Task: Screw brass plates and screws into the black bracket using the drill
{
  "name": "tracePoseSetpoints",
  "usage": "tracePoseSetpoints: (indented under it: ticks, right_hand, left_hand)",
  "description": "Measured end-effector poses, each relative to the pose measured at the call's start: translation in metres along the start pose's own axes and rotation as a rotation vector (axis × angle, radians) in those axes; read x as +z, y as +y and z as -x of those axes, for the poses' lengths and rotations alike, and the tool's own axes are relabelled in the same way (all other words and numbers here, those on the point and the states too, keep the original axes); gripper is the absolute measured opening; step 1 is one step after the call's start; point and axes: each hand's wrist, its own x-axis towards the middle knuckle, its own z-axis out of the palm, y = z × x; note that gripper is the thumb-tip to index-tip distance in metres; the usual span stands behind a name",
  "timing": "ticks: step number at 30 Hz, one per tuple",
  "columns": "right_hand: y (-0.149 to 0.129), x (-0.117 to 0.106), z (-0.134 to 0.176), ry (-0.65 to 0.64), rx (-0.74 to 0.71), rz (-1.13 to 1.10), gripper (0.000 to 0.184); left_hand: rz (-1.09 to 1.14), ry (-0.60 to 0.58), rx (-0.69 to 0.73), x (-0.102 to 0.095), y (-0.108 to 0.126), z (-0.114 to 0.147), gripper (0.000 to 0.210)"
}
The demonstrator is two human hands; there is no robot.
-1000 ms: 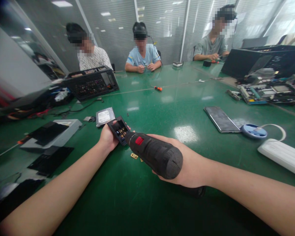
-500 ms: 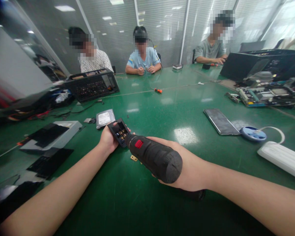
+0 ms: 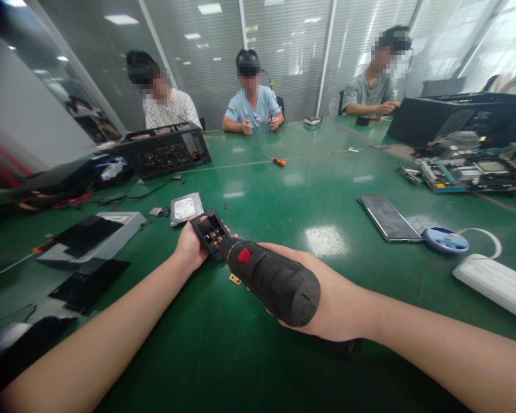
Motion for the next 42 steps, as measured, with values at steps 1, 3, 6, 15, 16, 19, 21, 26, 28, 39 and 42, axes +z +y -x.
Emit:
tracePoseSetpoints:
  ticks: [1, 3, 6, 15, 16, 19, 21, 26, 28, 39, 42]
  right_hand:
    - [0.000, 0.000, 0.000, 0.002, 0.006, 0.000, 0.074]
    - [-0.001, 0.000, -0.001, 0.003, 0.025, -0.003, 0.073]
    - [-0.002, 0.001, -0.002, 0.000, 0.036, -0.007, 0.072]
    - [0.000, 0.001, -0.001, -0.016, 0.073, -0.021, 0.077]
    - [-0.001, 0.001, -0.001, -0.014, 0.069, -0.012, 0.077]
    - [-0.003, 0.000, -0.003, -0.025, 0.057, -0.012, 0.078]
    - [-0.005, 0.001, -0.005, -0.022, 0.041, -0.011, 0.075]
    - [-0.010, 0.002, -0.008, -0.008, -0.030, -0.004, 0.058]
    - [-0.010, 0.003, -0.009, -0.012, -0.040, -0.007, 0.058]
    - [-0.013, 0.001, -0.006, -0.040, -0.042, -0.015, 0.067]
    - [-0.013, 0.001, -0.006, -0.032, -0.054, -0.005, 0.067]
  left_hand:
    - [0.009, 0.006, 0.001, 0.000, 0.000, 0.000, 0.027]
    - [0.025, 0.021, 0.001, 0.000, 0.000, 0.000, 0.023]
    - [0.026, 0.022, 0.000, -0.001, 0.000, -0.001, 0.022]
    - [-0.011, -0.007, 0.022, -0.002, 0.001, 0.002, 0.025]
    - [-0.004, 0.002, 0.015, -0.002, 0.001, 0.001, 0.025]
    - [0.027, 0.040, -0.014, -0.002, 0.002, 0.001, 0.025]
    - [0.047, 0.054, -0.020, -0.001, 0.002, 0.001, 0.024]
    - [0.024, 0.056, -0.022, 0.000, 0.004, 0.003, 0.027]
    - [0.011, 0.056, -0.026, 0.000, 0.004, 0.003, 0.028]
    - [0.030, 0.031, -0.015, -0.002, 0.001, 0.002, 0.026]
    - [0.032, 0.035, -0.014, -0.002, 0.001, 0.001, 0.025]
